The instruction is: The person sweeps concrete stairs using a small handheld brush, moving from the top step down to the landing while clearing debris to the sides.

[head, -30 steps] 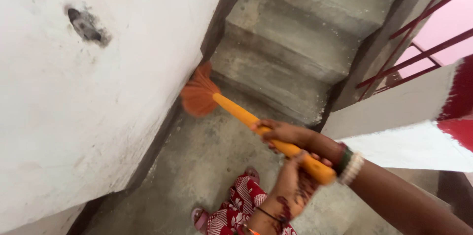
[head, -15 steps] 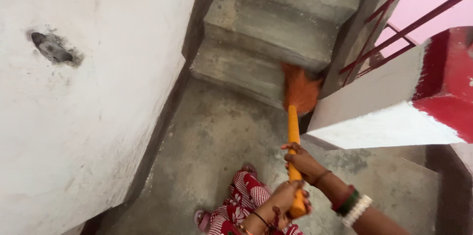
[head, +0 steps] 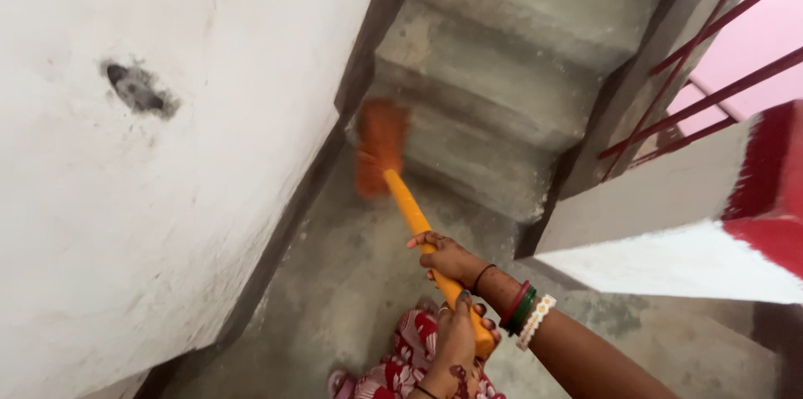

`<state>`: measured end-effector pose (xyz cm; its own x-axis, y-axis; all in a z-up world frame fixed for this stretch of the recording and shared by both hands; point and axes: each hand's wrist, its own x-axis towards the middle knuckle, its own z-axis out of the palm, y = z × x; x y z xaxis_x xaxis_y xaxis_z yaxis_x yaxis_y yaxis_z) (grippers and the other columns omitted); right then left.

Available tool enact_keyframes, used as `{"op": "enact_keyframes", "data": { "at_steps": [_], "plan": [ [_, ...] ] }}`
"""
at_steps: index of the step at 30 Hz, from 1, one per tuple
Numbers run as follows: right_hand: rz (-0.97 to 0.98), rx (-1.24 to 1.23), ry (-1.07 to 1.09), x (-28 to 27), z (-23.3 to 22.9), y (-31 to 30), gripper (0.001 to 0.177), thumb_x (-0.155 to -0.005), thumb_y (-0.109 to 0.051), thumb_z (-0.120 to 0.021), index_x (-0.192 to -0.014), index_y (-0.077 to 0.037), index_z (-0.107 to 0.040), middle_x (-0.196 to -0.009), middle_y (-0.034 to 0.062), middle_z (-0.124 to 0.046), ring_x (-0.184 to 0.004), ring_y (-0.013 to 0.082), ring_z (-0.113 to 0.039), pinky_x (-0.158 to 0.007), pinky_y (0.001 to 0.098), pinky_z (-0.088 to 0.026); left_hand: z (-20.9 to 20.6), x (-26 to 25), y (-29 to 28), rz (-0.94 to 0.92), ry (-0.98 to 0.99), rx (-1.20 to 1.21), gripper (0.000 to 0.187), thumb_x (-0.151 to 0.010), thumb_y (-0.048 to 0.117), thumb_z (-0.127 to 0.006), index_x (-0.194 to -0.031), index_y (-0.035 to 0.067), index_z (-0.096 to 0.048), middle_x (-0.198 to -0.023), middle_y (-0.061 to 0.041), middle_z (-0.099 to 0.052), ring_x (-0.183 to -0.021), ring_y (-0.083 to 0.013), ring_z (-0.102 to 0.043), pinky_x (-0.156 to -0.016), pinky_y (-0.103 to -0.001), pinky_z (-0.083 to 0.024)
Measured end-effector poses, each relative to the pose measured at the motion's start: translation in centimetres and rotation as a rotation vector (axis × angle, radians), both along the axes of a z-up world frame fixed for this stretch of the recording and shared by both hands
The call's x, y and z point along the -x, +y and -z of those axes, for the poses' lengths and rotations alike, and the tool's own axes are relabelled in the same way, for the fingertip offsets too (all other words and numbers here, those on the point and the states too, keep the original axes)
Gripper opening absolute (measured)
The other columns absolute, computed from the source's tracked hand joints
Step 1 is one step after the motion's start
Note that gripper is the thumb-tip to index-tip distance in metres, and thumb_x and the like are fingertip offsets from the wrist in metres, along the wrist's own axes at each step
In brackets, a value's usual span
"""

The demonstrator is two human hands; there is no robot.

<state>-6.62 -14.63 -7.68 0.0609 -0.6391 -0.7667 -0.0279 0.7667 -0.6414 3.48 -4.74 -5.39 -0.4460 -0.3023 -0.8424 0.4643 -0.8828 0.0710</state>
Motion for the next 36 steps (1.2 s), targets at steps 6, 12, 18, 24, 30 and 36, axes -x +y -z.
{"op": "enact_keyframes", "data": {
  "at_steps": [6, 12, 18, 24, 30, 36],
  "plan": [
    [0.130, 0.107, 0.018, 3.9, -9.7, 2.0, 0.043, -0.086, -0.004, -0.059, -0.125, -0.021, -0.061, -0.095, 0.0026, -0.057, -0.062, 0.0113, -0.056, -0.051, 0.0276, -0.052, -8.8, 2.8, -0.6, 0.303, 0.136, 0.080, 0.021, -0.105, 0.019, -0.051, -0.115, 0.009, -0.036, -0.092, -0.010, -0.053, -0.068, -0.0207, -0.060, -0.061, -0.044, -0.063],
    [0.372, 0.133, 0.142, 8.3, -13.7, 6.0, 0.037, -0.091, -0.007, -0.060, -0.125, -0.019, -0.062, -0.091, 0.0049, -0.057, -0.063, 0.0112, -0.057, -0.052, 0.0266, -0.052, -11.3, 5.3, -0.8, 0.629, 0.206, 0.111, 0.028, -0.105, 0.020, -0.054, -0.123, 0.015, -0.033, -0.096, -0.011, -0.052, -0.065, -0.0217, -0.061, -0.060, -0.046, -0.062],
    [0.715, 0.155, 0.074, 13.2, -8.5, 4.3, 0.038, -0.090, -0.005, -0.055, -0.126, -0.018, -0.056, -0.084, 0.0053, -0.056, -0.067, 0.0169, -0.057, -0.055, 0.0326, -0.052, -6.5, 8.4, -6.5, 0.772, 0.195, 0.221, 0.018, -0.098, 0.020, -0.060, -0.113, 0.013, -0.052, -0.075, 0.001, -0.055, -0.054, -0.0117, -0.056, -0.047, -0.031, -0.053],
    [0.762, 0.090, 0.030, 14.5, 0.2, -4.5, 0.041, -0.090, -0.005, -0.055, -0.128, -0.018, -0.055, -0.083, 0.0092, -0.060, -0.071, 0.0223, -0.060, -0.060, 0.0359, -0.053, -2.0, 8.5, -17.2, 0.777, 0.230, 0.085, 0.015, -0.099, 0.022, -0.060, -0.092, 0.013, -0.051, -0.068, 0.004, -0.053, -0.052, -0.0071, -0.052, -0.047, -0.022, -0.048],
    [0.424, 0.048, 0.023, 11.8, 0.1, -14.8, 0.042, -0.089, -0.007, -0.056, -0.129, -0.018, -0.057, -0.085, 0.0073, -0.060, -0.071, 0.0192, -0.060, -0.061, 0.0348, -0.053, -1.0, 6.7, -21.6, 0.427, 0.188, -0.005, 0.019, -0.100, 0.021, -0.058, -0.084, 0.013, -0.052, -0.065, 0.003, -0.053, -0.052, -0.0077, -0.051, -0.047, -0.023, -0.046],
    [0.159, 0.128, -0.039, 13.0, -6.9, -21.4, 0.045, -0.090, -0.009, -0.057, -0.134, -0.018, -0.055, -0.086, 0.0041, -0.056, -0.068, 0.0134, -0.057, -0.058, 0.0297, -0.052, -6.1, 10.8, -24.0, 0.144, 0.196, 0.263, 0.020, -0.097, 0.024, -0.056, -0.081, 0.011, -0.051, -0.067, -0.002, -0.055, -0.056, -0.0144, -0.055, -0.049, -0.029, -0.052]
  ]
}}
